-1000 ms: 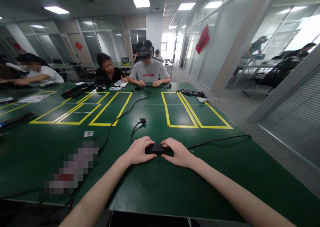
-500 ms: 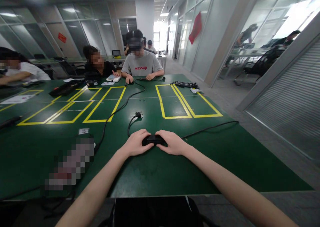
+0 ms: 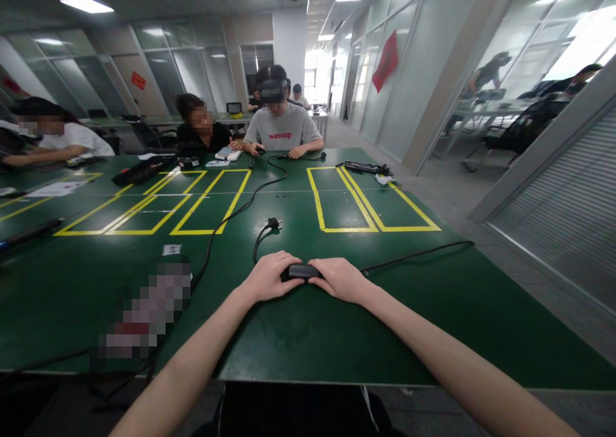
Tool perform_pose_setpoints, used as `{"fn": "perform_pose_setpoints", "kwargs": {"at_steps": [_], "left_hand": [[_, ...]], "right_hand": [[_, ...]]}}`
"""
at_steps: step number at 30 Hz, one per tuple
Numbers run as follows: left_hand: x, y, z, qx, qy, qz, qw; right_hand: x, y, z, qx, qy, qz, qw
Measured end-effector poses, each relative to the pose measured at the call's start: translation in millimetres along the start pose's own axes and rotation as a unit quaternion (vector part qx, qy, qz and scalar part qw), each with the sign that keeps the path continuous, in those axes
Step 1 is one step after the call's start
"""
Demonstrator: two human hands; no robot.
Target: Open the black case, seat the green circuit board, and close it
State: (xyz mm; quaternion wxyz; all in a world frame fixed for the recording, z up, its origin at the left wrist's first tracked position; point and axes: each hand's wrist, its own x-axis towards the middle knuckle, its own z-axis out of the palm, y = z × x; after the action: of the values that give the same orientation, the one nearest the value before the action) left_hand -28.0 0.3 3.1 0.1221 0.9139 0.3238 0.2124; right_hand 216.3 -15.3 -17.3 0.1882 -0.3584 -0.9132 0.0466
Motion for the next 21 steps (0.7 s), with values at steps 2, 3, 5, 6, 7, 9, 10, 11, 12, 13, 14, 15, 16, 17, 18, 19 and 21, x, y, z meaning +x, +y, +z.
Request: {"fn": "perform_pose_setpoints", "kwargs": {"at_steps": [2,3,5,6,7,9,10,11,12,13,14,15,16,17,18,19,21], "left_hand": [[0,1,0.4,0.000,0.003,0.002,1.000],[0,0,1.0,0.006,0.004,0.006,1.000],[0,0,2.6,0.022,0.013,0.017,1.000],[0,-1,3.5,0.029,0.022,0.025,0.999],[0,-1,4.4,0.032,0.031,0.033,0.998],[0,-1,5.7,0.033,0.047,0.045,0.997],[-1,-1,6.0,0.032,0.053,0.049,0.997],[-1,0,6.2,0.034,0.057,0.052,0.996],[-1,1,6.2,0.040,0.058,0.055,0.996],[-1,1,6.1,0.050,0.058,0.058,0.995],[-1,2,6.0,0.062,0.056,0.064,0.994],[-1,2,5.9,0.075,0.052,0.072,0.993],[-1,2,5.8,0.087,0.049,0.080,0.992],[-1,2,5.8,0.098,0.044,0.089,0.990],[-1,2,6.0,0.106,0.040,0.098,0.989],[-1,2,6.2,0.113,0.036,0.105,0.987],[-2,1,6.9,0.121,0.030,0.111,0.986]], "right_hand": [[0,0,0,-0.009,0.003,-0.003,1.000],[0,0,0,-0.009,0.002,-0.007,1.000],[1,1,-2,-0.006,-0.010,-0.014,1.000],[1,1,-2,-0.004,-0.018,-0.015,1.000],[1,1,-3,-0.005,-0.025,-0.014,1.000],[1,0,-3,-0.008,-0.031,-0.005,0.999],[1,-1,-3,-0.008,-0.029,0.000,1.000],[0,-2,-3,-0.003,-0.025,0.006,1.000],[-1,-3,-4,0.010,-0.019,0.013,1.000],[-1,-4,-5,0.033,-0.011,0.021,0.999],[-2,-5,-7,0.068,-0.003,0.033,0.997],[-2,-6,-9,0.115,0.003,0.049,0.992],[-2,-7,-12,0.174,0.004,0.066,0.983],[-2,-7,-15,0.239,-0.003,0.083,0.967],[-2,-6,-18,0.303,-0.018,0.096,0.948],[-1,-6,-20,0.357,-0.035,0.105,0.927],[2,-5,-23,0.420,-0.065,0.110,0.899]]}}
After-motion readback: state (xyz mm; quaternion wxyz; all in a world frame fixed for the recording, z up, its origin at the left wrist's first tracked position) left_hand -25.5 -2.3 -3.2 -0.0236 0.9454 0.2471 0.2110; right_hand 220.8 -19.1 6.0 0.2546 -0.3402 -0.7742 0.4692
